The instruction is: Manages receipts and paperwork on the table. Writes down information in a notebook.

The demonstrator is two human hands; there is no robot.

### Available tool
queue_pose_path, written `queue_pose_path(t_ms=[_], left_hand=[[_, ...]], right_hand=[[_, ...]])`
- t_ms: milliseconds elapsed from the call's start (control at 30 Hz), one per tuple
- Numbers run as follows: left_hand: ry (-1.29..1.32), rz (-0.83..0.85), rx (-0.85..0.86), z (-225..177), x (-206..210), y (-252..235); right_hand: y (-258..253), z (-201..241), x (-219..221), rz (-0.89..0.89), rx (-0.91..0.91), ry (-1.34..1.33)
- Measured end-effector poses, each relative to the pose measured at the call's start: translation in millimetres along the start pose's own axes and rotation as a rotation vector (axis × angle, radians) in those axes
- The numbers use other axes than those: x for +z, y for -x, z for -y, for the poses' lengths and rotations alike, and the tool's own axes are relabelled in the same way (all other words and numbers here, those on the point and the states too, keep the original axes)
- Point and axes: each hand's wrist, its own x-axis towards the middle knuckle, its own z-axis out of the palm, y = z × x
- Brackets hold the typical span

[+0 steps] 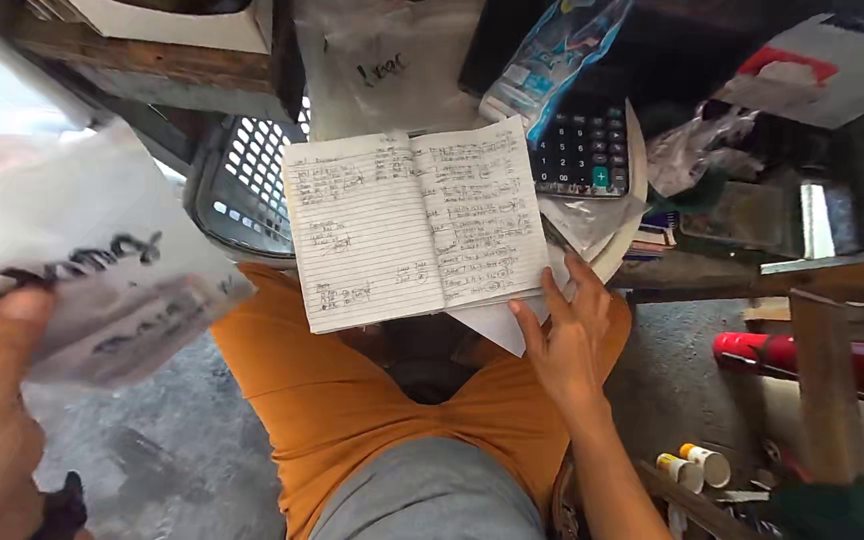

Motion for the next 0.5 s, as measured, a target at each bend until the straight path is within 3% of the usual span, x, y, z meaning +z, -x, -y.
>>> queue_pose_path(t_ms=[100, 500], left_hand=[[0.055, -0.148, -0.19, -26.6, 24.6, 16.0], [0.143, -0.182, -0.155, -30.9, 55.9, 2.0]], right_hand=[[4.7, -1.3, 6.3, -0.028, 0.006, -0.003], [-3.2, 12.4, 32.9, -0.175, 0.104, -0.064]])
